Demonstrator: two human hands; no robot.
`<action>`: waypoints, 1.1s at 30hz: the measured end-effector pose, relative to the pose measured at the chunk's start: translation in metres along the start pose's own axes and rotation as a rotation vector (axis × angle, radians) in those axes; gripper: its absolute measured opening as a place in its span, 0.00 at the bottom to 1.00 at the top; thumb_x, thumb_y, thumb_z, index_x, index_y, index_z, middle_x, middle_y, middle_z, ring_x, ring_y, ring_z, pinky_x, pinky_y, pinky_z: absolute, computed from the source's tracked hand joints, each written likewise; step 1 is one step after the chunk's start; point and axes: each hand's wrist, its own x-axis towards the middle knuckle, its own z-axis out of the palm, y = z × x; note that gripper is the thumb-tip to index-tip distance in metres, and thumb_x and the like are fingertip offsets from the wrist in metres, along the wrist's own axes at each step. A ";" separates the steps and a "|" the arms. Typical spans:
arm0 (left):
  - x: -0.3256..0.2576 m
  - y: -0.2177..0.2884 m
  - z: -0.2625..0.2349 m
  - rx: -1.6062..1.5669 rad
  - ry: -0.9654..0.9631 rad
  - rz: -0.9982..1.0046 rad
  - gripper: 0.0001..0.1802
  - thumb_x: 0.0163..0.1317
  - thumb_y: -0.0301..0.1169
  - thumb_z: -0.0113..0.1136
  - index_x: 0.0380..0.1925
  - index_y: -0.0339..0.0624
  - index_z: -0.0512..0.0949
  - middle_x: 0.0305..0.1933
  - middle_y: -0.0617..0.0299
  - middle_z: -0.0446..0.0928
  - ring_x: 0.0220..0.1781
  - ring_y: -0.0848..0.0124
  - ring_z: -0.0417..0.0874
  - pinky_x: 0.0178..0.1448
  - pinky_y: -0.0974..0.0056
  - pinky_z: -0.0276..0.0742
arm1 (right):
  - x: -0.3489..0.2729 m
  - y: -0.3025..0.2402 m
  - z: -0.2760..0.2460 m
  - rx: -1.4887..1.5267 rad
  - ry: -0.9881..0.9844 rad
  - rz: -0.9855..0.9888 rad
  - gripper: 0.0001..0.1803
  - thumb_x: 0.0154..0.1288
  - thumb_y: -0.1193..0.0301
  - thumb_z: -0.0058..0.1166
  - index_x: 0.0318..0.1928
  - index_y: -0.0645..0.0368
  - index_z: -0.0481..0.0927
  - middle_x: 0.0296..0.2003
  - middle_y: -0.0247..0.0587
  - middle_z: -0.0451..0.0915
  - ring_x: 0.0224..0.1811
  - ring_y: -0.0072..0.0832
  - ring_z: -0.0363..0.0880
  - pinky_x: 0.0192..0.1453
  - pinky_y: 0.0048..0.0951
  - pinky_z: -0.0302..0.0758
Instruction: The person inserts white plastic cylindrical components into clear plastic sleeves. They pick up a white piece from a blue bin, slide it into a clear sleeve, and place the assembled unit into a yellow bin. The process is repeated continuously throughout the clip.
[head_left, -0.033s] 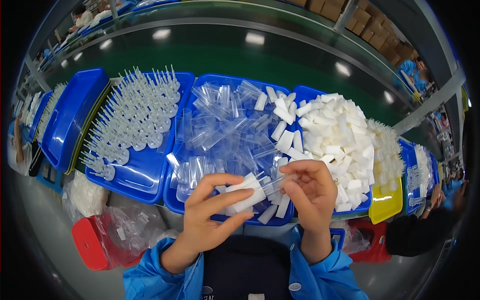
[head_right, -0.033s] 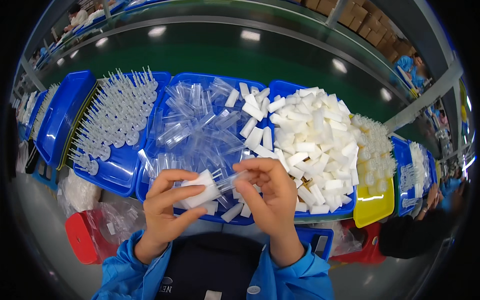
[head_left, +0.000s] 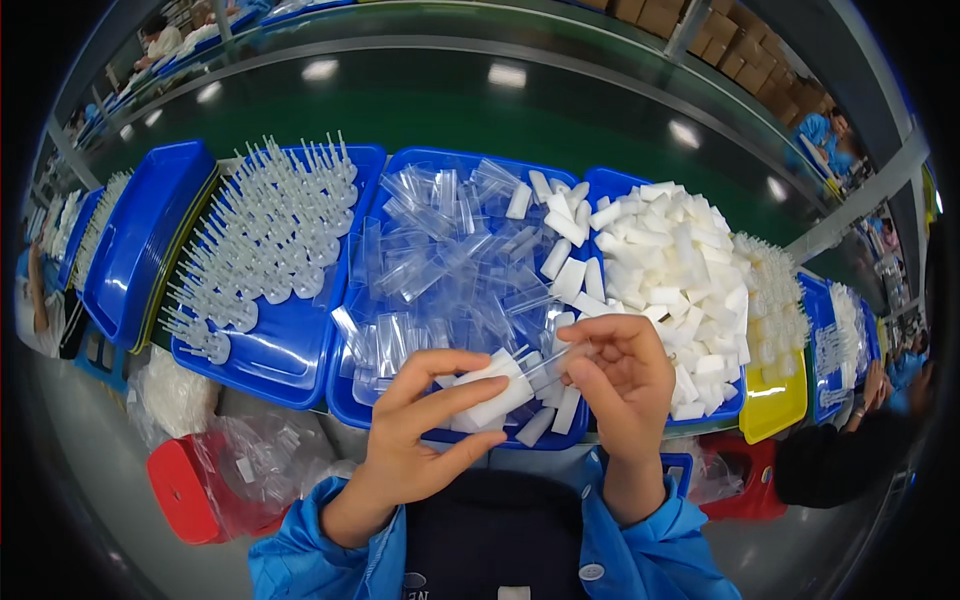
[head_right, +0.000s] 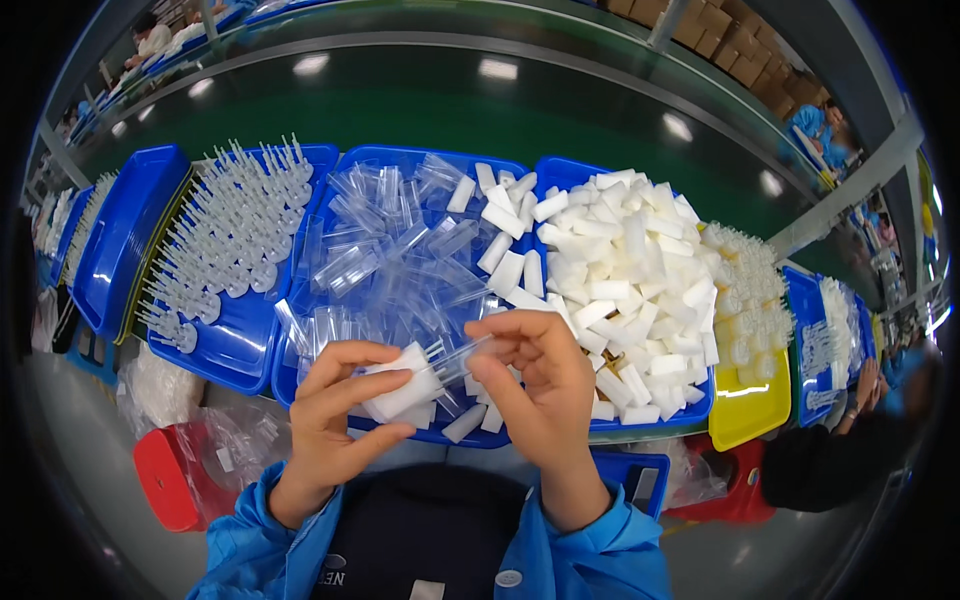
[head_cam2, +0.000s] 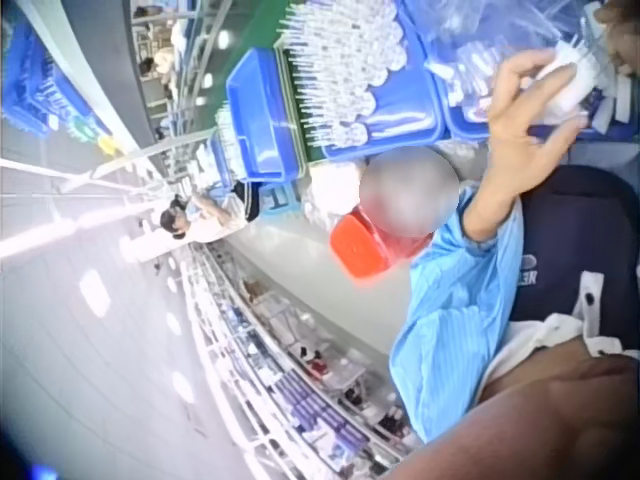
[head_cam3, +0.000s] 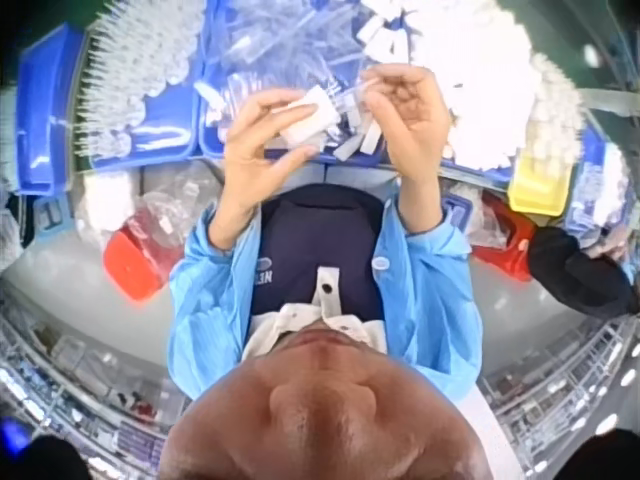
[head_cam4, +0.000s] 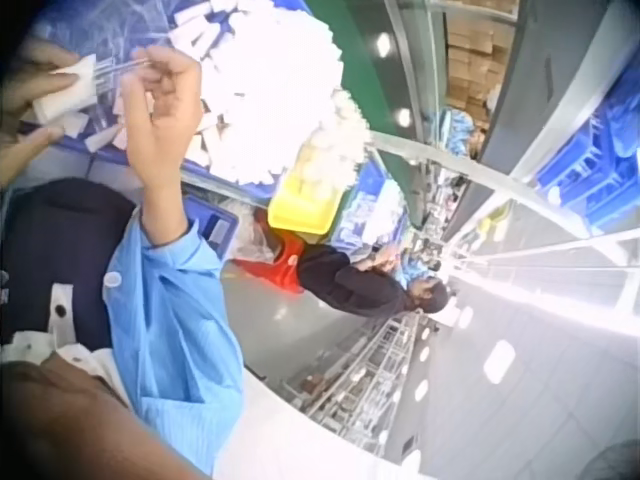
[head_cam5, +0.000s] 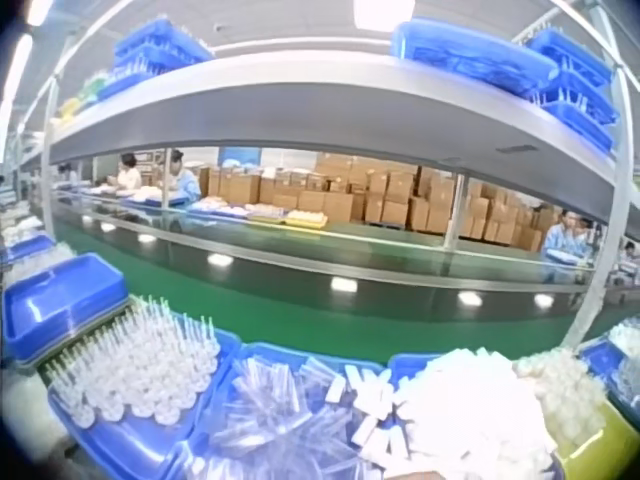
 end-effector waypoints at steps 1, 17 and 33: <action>0.000 0.001 -0.002 -0.036 -0.065 -0.032 0.23 0.43 0.19 0.73 0.44 0.34 0.83 0.54 0.48 0.72 0.56 0.59 0.77 0.58 0.60 0.74 | 0.000 0.002 -0.002 0.018 -0.015 0.002 0.14 0.62 0.84 0.56 0.49 0.70 0.73 0.47 0.50 0.79 0.40 0.22 0.78 0.46 0.23 0.74; -0.001 -0.009 0.018 0.212 0.115 0.261 0.28 0.44 0.19 0.74 0.50 0.34 0.81 0.57 0.46 0.73 0.55 0.55 0.80 0.53 0.60 0.82 | -0.012 0.001 0.023 -0.724 0.049 -0.312 0.52 0.36 0.58 0.78 0.62 0.64 0.65 0.55 0.51 0.58 0.61 0.42 0.55 0.62 0.42 0.60; 0.000 -0.016 0.023 0.367 0.201 0.359 0.29 0.45 0.29 0.78 0.48 0.32 0.79 0.51 0.44 0.78 0.49 0.58 0.83 0.49 0.62 0.82 | -0.011 0.000 0.025 -0.964 0.036 -0.399 0.41 0.34 0.57 0.73 0.53 0.61 0.75 0.41 0.41 0.70 0.45 0.33 0.68 0.55 0.40 0.58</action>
